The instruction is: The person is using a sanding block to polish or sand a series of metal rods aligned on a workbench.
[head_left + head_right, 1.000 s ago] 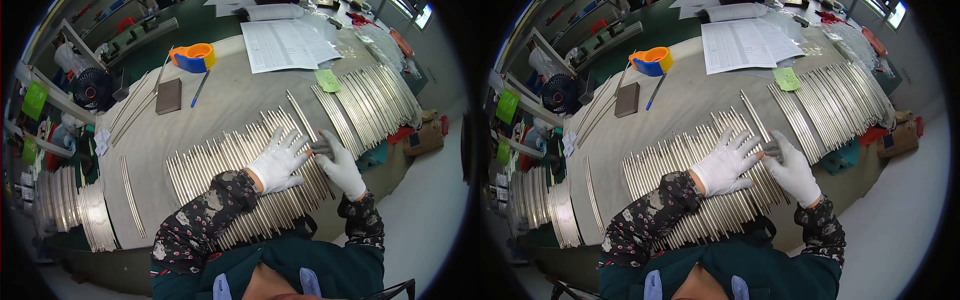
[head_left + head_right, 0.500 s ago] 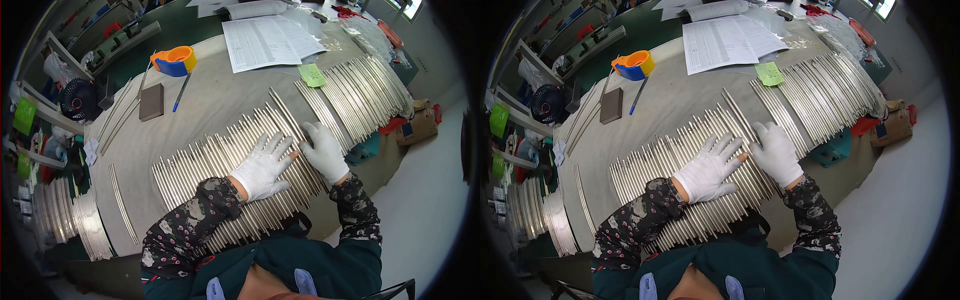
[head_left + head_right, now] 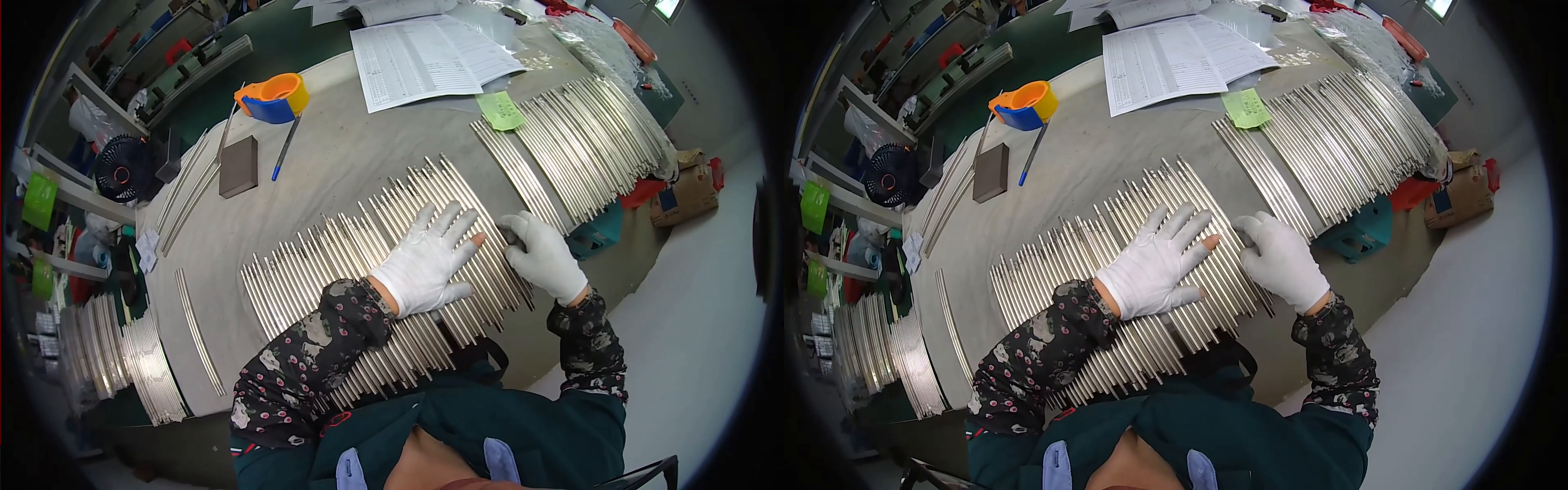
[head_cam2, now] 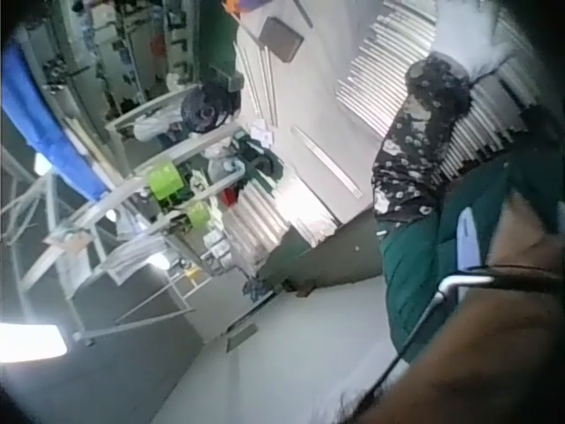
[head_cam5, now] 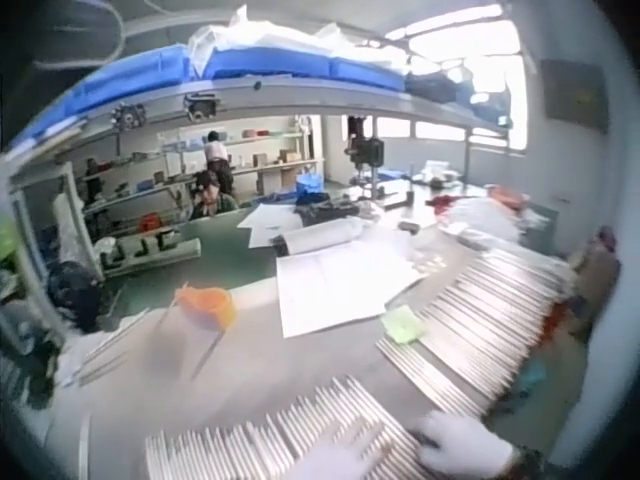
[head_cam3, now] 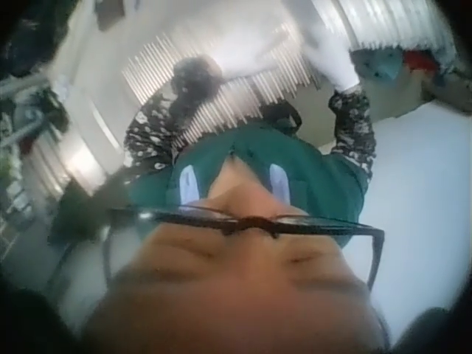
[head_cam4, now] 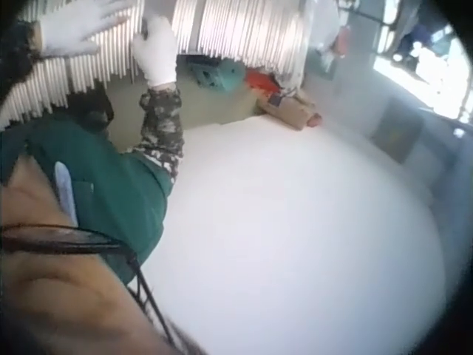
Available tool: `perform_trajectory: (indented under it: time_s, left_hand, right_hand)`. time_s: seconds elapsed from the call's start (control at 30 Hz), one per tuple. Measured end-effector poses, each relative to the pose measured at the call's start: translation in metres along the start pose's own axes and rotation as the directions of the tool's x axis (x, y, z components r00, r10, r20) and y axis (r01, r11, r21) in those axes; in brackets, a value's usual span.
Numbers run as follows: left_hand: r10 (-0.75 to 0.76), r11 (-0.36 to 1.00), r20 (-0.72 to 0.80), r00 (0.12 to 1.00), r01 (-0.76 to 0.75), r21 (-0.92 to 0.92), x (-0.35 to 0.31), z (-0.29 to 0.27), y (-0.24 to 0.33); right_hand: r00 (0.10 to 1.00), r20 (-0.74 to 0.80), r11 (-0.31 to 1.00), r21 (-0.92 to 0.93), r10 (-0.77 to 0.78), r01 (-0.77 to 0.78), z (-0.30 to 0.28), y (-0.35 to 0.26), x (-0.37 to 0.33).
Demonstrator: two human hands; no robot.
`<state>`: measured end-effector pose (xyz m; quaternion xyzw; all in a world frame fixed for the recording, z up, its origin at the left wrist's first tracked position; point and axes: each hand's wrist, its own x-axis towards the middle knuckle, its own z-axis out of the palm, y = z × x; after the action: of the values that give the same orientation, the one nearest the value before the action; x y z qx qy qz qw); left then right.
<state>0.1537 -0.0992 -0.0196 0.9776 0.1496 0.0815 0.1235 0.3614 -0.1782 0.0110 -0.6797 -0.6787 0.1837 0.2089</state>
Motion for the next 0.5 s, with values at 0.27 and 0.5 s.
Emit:
perform_trajectory:
  time_s: [0.27, 0.5]
  left_hand:
    - [-0.085, 0.996, -0.153, 0.985, 0.08, -0.037, 0.016, -0.033, -0.059]
    - [-0.187, 0.982, -0.025, 0.982, 0.186, -0.044, 0.034, -0.018, -0.098]
  right_hand:
    - [0.929, -0.35, 0.914, 0.403, 0.119, 0.035, 0.016, 0.004, -0.065]
    - [0.684, -0.717, 0.943, 0.304, 0.135, 0.133, 0.084, 0.001, -0.083]
